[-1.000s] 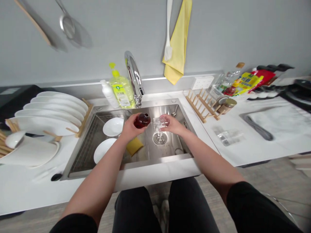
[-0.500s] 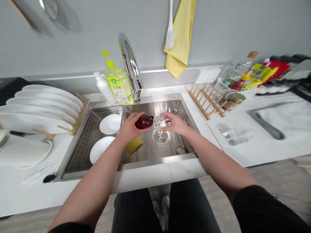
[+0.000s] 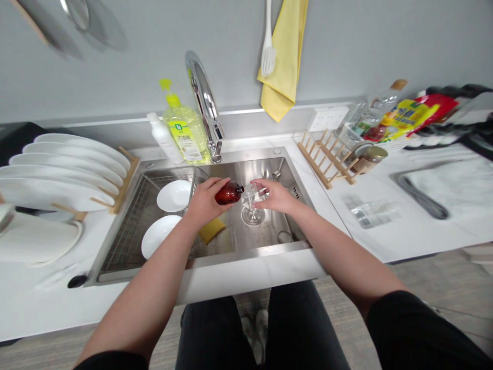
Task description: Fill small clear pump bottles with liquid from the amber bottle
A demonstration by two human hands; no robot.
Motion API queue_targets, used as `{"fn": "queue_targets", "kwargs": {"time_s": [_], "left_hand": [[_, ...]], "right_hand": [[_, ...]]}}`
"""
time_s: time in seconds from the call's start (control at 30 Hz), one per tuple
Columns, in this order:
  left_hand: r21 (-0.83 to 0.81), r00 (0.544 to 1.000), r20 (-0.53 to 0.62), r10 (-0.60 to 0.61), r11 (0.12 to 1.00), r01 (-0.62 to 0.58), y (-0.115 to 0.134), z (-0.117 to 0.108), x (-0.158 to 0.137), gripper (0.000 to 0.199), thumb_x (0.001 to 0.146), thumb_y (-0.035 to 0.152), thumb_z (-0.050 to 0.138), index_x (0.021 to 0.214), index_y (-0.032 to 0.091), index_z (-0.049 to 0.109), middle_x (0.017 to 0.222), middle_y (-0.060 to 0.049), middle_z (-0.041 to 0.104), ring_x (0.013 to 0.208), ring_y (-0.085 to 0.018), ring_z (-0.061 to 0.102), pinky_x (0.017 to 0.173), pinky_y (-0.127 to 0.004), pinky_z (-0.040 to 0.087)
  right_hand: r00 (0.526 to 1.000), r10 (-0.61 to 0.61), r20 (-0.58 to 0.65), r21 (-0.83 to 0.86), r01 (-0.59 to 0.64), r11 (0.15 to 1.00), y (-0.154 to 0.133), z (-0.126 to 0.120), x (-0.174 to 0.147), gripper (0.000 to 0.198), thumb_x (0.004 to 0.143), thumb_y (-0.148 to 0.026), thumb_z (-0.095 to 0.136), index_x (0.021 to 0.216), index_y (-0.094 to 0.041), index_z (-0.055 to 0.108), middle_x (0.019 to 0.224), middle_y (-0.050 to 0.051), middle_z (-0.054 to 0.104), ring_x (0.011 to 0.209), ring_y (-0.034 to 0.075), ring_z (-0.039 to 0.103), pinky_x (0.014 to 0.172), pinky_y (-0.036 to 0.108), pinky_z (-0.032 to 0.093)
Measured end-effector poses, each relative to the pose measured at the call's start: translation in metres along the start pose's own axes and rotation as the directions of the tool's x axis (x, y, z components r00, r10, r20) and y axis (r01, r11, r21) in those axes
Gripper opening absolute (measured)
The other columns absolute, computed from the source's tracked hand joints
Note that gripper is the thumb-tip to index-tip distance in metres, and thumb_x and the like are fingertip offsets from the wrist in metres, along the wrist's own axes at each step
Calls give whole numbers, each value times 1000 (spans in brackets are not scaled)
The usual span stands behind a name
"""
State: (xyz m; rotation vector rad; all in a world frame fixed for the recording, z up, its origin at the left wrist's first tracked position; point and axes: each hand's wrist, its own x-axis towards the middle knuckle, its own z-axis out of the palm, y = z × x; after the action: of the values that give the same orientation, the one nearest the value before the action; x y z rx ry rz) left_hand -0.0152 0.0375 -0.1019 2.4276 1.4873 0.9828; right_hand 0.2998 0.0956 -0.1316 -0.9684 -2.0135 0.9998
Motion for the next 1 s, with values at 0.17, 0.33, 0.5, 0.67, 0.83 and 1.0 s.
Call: {"fn": "queue_targets", "kwargs": {"time_s": [0.17, 0.33, 0.5, 0.67, 0.83, 1.0], "left_hand": [[70, 1000, 24, -5, 998, 3, 0, 0, 0, 82, 85, 42, 96, 161, 28, 70, 150, -16, 75, 136, -42, 75, 118, -57, 59], [141, 1000, 20, 5, 990, -8, -1, 2, -2, 83, 85, 41, 97, 163, 30, 70, 153, -16, 74, 140, -43, 72, 122, -60, 52], [159, 1000, 19, 7, 987, -10, 1, 2, -3, 81, 86, 41, 96, 162, 31, 71, 154, -15, 75, 140, -44, 71, 124, -61, 50], [163, 999, 24, 28, 986, -32, 5, 0, -2, 76, 88, 38, 93, 161, 29, 72, 155, -15, 76, 138, -44, 72, 121, -60, 53], [152, 998, 34, 44, 987, -49, 7, -2, -1, 74, 90, 35, 90, 162, 30, 72, 156, -14, 77, 139, -44, 72, 121, -60, 53], [192, 998, 38, 49, 980, -55, 10, -6, -2, 73, 91, 31, 87, 162, 32, 71, 157, -11, 77, 139, -44, 72, 122, -62, 49]], "right_hand": [[1000, -9, -1, -20, 9, 1000, 1, 0, 0, 87, 70, -49, 109, 148, -23, 79, 127, 11, 84, 111, 33, 79, 95, 45, 65], [999, -33, 2, -48, 33, 998, 0, -1, -1, 87, 70, -50, 110, 146, -22, 79, 123, 10, 83, 109, 32, 78, 98, 45, 64], [999, -35, -3, -76, 34, 997, 1, 0, -1, 86, 68, -50, 111, 144, -25, 80, 119, 9, 83, 107, 31, 78, 100, 46, 64], [999, -36, 5, -85, 36, 996, 1, 1, -1, 84, 68, -49, 111, 142, -25, 80, 117, 8, 83, 105, 31, 77, 98, 46, 63], [999, -34, 25, -98, 36, 994, -1, 2, -1, 80, 68, -50, 110, 139, -26, 80, 115, 7, 82, 104, 30, 77, 96, 44, 62], [999, -22, 23, -97, 24, 995, 0, 3, -1, 81, 66, -51, 111, 137, -25, 80, 115, 7, 83, 103, 31, 78, 98, 45, 62]]}}
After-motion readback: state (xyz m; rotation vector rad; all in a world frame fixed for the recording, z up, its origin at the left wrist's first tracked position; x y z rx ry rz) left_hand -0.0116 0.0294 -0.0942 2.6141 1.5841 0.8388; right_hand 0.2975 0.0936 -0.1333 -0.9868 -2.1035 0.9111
